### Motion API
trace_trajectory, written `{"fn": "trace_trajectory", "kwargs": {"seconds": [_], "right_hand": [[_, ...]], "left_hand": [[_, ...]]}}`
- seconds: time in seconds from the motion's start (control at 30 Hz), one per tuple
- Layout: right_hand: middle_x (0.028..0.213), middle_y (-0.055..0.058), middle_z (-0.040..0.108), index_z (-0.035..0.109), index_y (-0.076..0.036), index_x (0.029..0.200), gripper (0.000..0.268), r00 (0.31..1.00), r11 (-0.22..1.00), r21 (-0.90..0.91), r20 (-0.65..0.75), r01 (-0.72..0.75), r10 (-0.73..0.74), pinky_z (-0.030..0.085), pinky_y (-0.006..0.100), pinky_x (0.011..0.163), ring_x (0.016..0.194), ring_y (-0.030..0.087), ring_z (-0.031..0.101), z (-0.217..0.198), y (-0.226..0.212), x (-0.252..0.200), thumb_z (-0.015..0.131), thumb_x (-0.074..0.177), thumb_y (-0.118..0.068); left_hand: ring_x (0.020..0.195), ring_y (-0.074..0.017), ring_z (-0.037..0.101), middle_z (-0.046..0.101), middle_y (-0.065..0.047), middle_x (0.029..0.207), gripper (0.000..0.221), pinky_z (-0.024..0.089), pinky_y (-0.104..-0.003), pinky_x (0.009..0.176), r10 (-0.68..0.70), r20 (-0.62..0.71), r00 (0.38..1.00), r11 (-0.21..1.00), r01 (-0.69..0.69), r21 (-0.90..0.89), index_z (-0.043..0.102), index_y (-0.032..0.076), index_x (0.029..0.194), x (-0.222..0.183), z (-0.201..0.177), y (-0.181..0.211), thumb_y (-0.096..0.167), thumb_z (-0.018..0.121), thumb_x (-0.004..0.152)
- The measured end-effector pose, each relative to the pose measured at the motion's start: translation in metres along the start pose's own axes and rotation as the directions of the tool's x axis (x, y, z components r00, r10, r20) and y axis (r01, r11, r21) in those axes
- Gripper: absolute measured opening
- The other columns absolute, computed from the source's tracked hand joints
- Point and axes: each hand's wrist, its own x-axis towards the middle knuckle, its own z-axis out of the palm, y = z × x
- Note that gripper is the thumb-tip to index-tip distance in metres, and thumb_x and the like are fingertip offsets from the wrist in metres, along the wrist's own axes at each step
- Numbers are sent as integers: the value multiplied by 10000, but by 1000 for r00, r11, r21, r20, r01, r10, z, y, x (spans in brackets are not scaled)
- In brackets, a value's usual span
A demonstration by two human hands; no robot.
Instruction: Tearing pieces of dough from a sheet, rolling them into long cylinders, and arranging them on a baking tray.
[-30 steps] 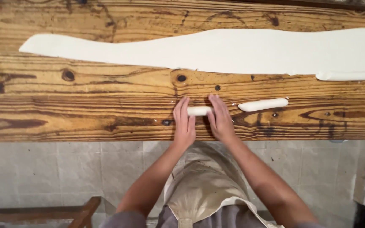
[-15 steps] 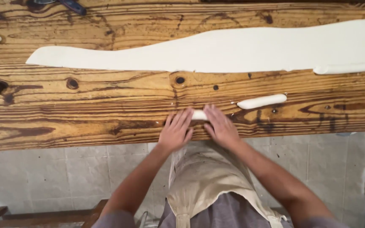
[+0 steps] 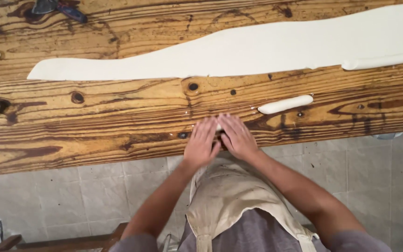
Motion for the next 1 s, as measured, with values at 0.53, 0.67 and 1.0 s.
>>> {"fn": "trace_trajectory", "kwargs": {"seconds": [0.53, 0.67, 1.0], "right_hand": [[1331, 253, 615, 543, -3, 1497, 475, 945, 949, -81, -151, -305, 290, 384, 540, 1151, 1304, 452, 554, -166, 166, -36, 579, 1092, -250], [1453, 138, 566, 558, -108, 1463, 634, 989, 987, -82, 40, -135, 139, 360, 502, 1213, 1397, 343, 508, -159, 182, -53, 745, 902, -337], [1229, 45, 633, 640, -183, 1377, 371, 960, 951, 133, 78, -278, 269, 492, 418, 1076, 1224, 259, 626, -178, 228, -135, 598, 1032, -315]], "left_hand": [[1379, -351, 483, 542, -130, 1378, 479, 351, -517, 1195, -195, -243, 950, 978, 170, -124, 544, 109, 1434, 134, -7, 64, 295, 582, 995], [1381, -319, 502, 572, -153, 1407, 564, 398, -513, 1165, 73, -15, 997, 990, -71, 119, 550, 95, 1423, 148, 75, 108, 363, 632, 934], [1157, -335, 606, 604, -99, 1182, 392, 515, -414, 1013, -33, -97, 995, 961, 5, -276, 653, 104, 1322, 143, 101, 173, 231, 687, 952]]}}
